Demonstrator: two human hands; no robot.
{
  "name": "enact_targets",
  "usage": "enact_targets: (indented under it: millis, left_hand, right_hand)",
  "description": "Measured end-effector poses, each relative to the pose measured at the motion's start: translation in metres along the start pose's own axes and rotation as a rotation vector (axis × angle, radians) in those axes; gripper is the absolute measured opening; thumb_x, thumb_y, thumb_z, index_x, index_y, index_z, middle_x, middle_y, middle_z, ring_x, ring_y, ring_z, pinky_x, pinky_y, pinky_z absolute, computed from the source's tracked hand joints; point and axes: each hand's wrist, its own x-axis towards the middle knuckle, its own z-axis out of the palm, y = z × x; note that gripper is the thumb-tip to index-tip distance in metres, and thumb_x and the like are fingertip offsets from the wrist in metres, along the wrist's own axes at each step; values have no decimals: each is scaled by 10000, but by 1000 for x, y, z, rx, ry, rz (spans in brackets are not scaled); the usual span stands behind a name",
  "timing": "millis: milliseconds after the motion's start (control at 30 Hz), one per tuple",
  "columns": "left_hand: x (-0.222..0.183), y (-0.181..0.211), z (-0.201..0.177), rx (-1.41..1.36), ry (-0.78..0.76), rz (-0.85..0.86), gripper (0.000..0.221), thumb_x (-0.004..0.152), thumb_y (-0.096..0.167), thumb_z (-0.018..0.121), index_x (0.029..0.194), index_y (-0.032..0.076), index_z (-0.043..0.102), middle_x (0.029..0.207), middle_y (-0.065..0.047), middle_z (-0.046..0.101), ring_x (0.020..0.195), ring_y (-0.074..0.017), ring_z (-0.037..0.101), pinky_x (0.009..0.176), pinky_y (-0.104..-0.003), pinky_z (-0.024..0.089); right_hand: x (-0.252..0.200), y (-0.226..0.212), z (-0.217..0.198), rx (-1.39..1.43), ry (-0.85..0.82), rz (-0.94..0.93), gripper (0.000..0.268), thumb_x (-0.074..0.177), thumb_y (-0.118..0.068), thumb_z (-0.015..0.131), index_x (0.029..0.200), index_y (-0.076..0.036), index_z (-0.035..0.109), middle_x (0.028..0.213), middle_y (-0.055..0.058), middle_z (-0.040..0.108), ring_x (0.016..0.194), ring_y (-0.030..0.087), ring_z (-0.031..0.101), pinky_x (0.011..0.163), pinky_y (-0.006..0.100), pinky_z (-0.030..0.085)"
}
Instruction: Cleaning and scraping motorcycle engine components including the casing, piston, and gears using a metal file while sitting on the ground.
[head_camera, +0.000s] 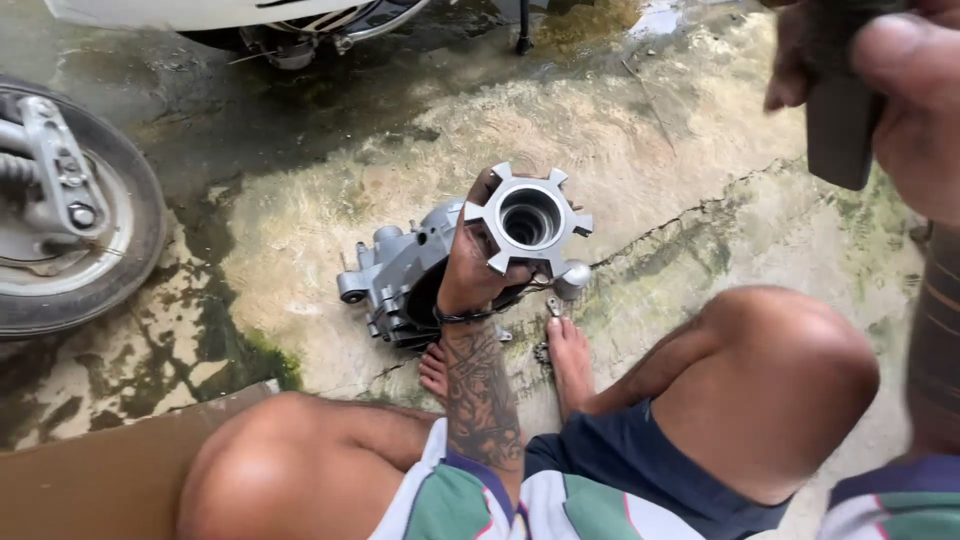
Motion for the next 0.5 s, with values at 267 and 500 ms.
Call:
enact_targets:
  millis: [267, 500]
  left_hand:
    - [-3, -14, -19, -201, 190, -129, 751, 775, 6, 843, 1431, 19, 477, 1331, -192, 650, 872, -226, 706, 589, -299, 615]
    - [11, -49, -28, -223, 234, -22, 645, 702, 86, 864, 1250, 63, 522, 1032, -153, 688, 750, -179, 686, 562, -253, 567]
  right_hand:
    - [62, -36, 84, -608, -448, -430, 552, 940, -232, 401, 1327, 129, 556, 965, 210, 545, 692, 304, 496, 626, 432, 427]
    - [72, 33, 102, -359, -307, -192, 362, 1005, -351, 398, 1091, -44, 569, 795, 143, 609, 664, 336, 576, 663, 442, 468]
